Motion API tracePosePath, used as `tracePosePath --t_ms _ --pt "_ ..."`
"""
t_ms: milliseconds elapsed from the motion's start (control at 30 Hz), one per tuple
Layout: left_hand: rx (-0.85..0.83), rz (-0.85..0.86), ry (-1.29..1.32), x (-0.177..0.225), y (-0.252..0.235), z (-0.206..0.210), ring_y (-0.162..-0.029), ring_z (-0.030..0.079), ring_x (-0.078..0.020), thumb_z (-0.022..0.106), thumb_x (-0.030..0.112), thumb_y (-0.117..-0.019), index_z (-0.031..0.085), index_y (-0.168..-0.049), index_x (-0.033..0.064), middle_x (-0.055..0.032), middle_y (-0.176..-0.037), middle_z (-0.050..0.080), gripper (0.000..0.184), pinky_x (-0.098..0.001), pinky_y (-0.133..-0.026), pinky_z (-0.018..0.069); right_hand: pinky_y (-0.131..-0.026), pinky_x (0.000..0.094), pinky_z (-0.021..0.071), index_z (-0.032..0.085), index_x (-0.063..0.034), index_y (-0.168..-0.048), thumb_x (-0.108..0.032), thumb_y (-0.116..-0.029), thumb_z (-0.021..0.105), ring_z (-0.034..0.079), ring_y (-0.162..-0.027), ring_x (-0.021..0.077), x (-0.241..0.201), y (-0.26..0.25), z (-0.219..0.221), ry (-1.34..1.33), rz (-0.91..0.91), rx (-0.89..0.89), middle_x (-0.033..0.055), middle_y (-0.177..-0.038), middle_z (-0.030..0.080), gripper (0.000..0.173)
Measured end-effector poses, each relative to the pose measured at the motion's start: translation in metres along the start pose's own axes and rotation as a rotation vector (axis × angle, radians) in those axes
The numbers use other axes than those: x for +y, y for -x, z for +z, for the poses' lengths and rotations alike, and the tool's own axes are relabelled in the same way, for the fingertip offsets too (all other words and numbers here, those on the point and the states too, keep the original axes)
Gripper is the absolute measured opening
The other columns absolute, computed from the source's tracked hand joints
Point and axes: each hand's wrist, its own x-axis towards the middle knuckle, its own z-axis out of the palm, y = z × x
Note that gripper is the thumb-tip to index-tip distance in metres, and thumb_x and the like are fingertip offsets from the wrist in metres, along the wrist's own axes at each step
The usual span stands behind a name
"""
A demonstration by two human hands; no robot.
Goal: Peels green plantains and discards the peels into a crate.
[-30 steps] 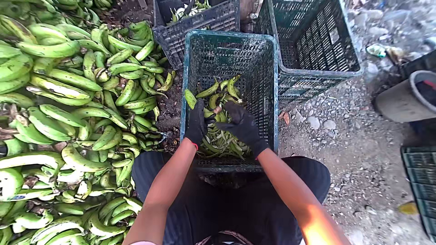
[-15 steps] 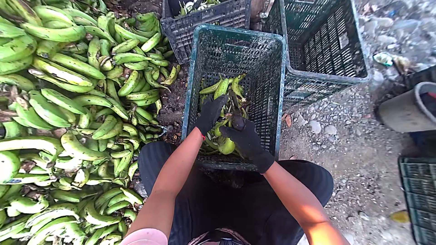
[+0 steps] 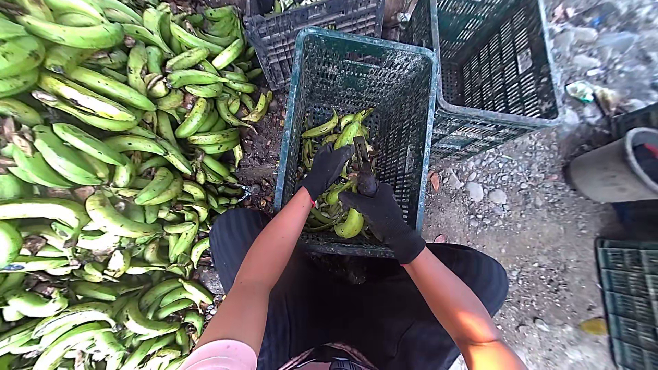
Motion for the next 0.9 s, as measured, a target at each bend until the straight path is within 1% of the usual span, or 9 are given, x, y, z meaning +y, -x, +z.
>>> tracePosePath --t_ms 100,200,300,367,467,500,700,767,900 --pt "-0.006 0.012 -0.025 0.001 0.001 -0.001 -0.091 0.06 -0.0206 0.058 0.033 -0.1026 0.059 -0.128 0.001 -0.0149 -0.11 0.063 0.041 -0.0397 -0.077 0.0512 -0.062 0.039 0.0558 0.063 -0.0058 -0.092 -0.026 -0.0815 0.083 0.065 -0.064 0.0179 0.0 -0.002 0.0 -0.011 0.012 0.002 0.0066 -0.073 0.066 0.03" --pt "-0.017 0.037 -0.025 -0.001 0.001 0.0 -0.089 0.059 -0.0177 0.057 0.029 -0.1034 0.06 -0.124 0.0003 -0.013 -0.105 0.063 0.035 -0.0378 -0.077 0.0503 -0.061 0.0393 0.0543 0.063 -0.005 -0.091 -0.024 -0.0825 0.082 0.064 -0.063 0.0187 0.001 -0.001 -0.001 -0.028 0.033 -0.023 0.0079 -0.073 0.066 0.028" --pt "-0.023 0.044 -0.041 -0.002 0.001 0.002 -0.079 0.056 -0.0164 0.057 0.028 -0.1034 0.061 -0.118 -0.0002 -0.011 -0.096 0.061 0.032 -0.0358 -0.069 0.0495 -0.061 0.0369 0.0568 0.064 -0.0028 -0.094 -0.019 -0.0836 0.082 0.066 -0.064 0.019 -0.001 0.0 -0.003 -0.102 0.058 -0.054 0.0094 -0.075 0.068 0.026" --pt "-0.05 0.024 -0.061 -0.002 0.0 0.001 -0.082 0.057 -0.0192 0.056 0.029 -0.1038 0.06 -0.123 -0.0008 -0.0135 -0.101 0.061 0.036 -0.0385 -0.071 0.0499 -0.059 0.0339 0.057 0.064 -0.0011 -0.096 -0.017 -0.0847 0.081 0.066 -0.062 0.0183 -0.003 0.003 -0.004 -0.15 0.072 -0.063 0.0099 -0.075 0.068 0.025" --pt "-0.065 -0.005 -0.065 -0.006 -0.004 0.004 -0.077 0.058 -0.0205 0.056 0.032 -0.1034 0.058 -0.126 0.0005 -0.0146 -0.1 0.061 0.038 -0.0385 -0.064 0.0499 -0.059 0.0308 0.0585 0.062 -0.0004 -0.102 -0.013 -0.0869 0.078 0.068 -0.063 0.0169 -0.009 0.007 -0.005 -0.207 0.114 -0.094 0.0101 -0.077 0.069 0.025" --pt "-0.069 -0.013 -0.07 -0.006 -0.004 0.004 -0.077 0.058 -0.0216 0.056 0.032 -0.103 0.058 -0.124 0.0 -0.0151 -0.1 0.061 0.038 -0.0401 -0.065 0.0502 -0.058 0.0304 0.0585 0.062 -0.0001 -0.102 -0.012 -0.0876 0.078 0.068 -0.063 0.0168 -0.011 0.008 -0.005 -0.217 0.124 -0.099 0.0104 -0.077 0.069 0.024" --pt "-0.068 -0.056 -0.08 -0.008 -0.006 0.008 -0.07 0.054 -0.0191 0.057 0.032 -0.1024 0.057 -0.12 -0.0001 -0.0129 -0.093 0.058 0.037 -0.0361 -0.057 0.0474 -0.059 0.0308 0.059 0.061 -0.0001 -0.101 -0.011 -0.0865 0.077 0.068 -0.063 0.0174 -0.008 0.008 -0.006 -0.222 0.139 -0.099 0.0103 -0.076 0.069 0.024" --pt "-0.072 -0.049 -0.106 -0.008 -0.005 0.008 -0.072 0.053 -0.0195 0.056 0.032 -0.1032 0.057 -0.113 -0.0006 -0.0125 -0.092 0.056 0.034 -0.0372 -0.06 0.0467 -0.059 0.0298 0.059 0.062 0.0002 -0.101 -0.009 -0.0872 0.077 0.068 -0.062 0.0164 -0.01 0.009 -0.006 -0.229 0.145 -0.093 0.01 -0.076 0.069 0.023" --pt "-0.077 -0.044 -0.124 -0.009 -0.007 0.009 -0.075 0.055 -0.0217 0.056 0.032 -0.1038 0.058 -0.117 -0.001 -0.0148 -0.096 0.058 0.036 -0.0392 -0.063 0.0483 -0.059 0.0304 0.0593 0.062 0.0011 -0.102 -0.01 -0.0872 0.078 0.069 -0.063 0.0169 -0.009 0.009 -0.007 -0.224 0.149 -0.097 0.0104 -0.077 0.07 0.024"
